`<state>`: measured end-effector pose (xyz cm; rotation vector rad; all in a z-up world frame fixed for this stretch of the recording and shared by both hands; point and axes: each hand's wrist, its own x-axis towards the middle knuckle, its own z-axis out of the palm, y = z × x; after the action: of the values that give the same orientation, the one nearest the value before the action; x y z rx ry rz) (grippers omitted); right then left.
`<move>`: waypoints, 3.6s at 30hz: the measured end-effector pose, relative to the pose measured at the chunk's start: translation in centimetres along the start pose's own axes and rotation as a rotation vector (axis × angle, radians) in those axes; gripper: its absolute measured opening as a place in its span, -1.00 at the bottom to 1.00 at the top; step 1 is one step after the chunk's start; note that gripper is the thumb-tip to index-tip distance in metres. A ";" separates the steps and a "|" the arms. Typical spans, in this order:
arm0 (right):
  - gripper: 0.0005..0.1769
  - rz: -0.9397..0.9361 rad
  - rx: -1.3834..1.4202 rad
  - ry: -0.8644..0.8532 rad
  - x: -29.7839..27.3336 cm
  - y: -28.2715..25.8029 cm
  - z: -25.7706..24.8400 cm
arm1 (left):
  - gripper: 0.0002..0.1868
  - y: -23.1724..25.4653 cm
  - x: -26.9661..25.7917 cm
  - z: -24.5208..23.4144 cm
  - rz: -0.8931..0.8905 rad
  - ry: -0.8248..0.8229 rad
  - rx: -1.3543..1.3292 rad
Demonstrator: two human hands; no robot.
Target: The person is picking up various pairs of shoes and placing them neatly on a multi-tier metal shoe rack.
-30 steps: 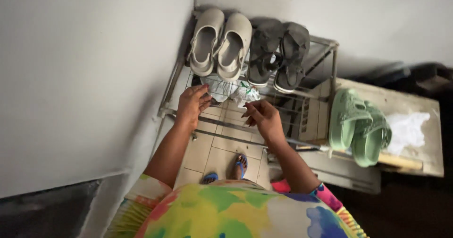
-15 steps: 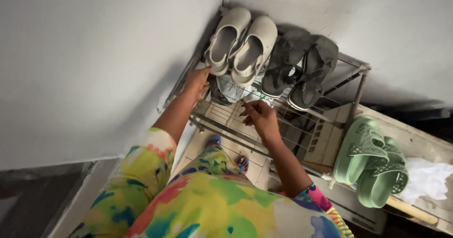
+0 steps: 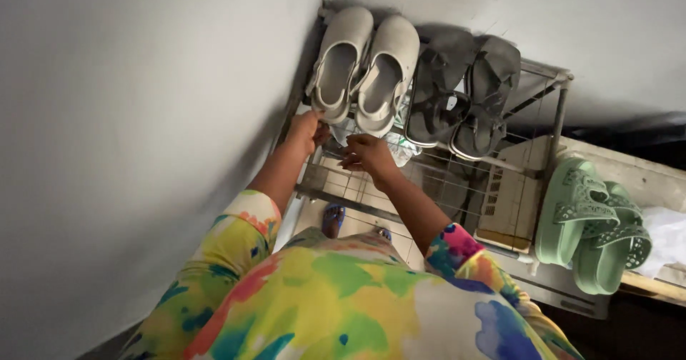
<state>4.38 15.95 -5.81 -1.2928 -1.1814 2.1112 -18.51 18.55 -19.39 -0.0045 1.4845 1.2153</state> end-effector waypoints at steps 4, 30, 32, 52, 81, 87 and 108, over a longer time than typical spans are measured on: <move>-0.44 0.025 0.037 -0.005 2.8 0.8 0.1 | -0.72 0.1 -1.3 1.6 -0.027 0.080 0.000; -0.52 -0.049 0.272 0.207 7.1 0.3 5.6 | -0.83 0.7 -3.5 1.2 0.117 -0.055 -0.125; -0.53 -0.068 0.251 0.202 7.5 0.0 5.6 | -0.81 1.6 -4.0 1.6 0.186 0.007 -0.073; -0.55 -0.029 0.158 0.132 10.5 0.3 5.4 | -0.75 3.0 -4.0 2.3 0.116 0.166 -0.142; -0.49 -0.389 -1.057 0.690 2.1 -8.5 -1.5 | -0.81 -3.1 -8.4 8.2 0.007 -0.185 0.133; -0.46 -0.253 -1.332 0.495 3.2 -9.2 -1.9 | -0.85 -4.3 -6.4 8.1 0.015 -0.183 0.095; -0.68 -0.773 -1.061 0.494 3.0 -6.9 -4.0 | -0.73 -0.6 -13.2 9.6 0.191 -0.128 0.149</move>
<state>5.71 23.76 -2.64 -1.2564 -2.1606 0.5204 -6.68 16.75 -8.23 0.3167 1.4840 1.2296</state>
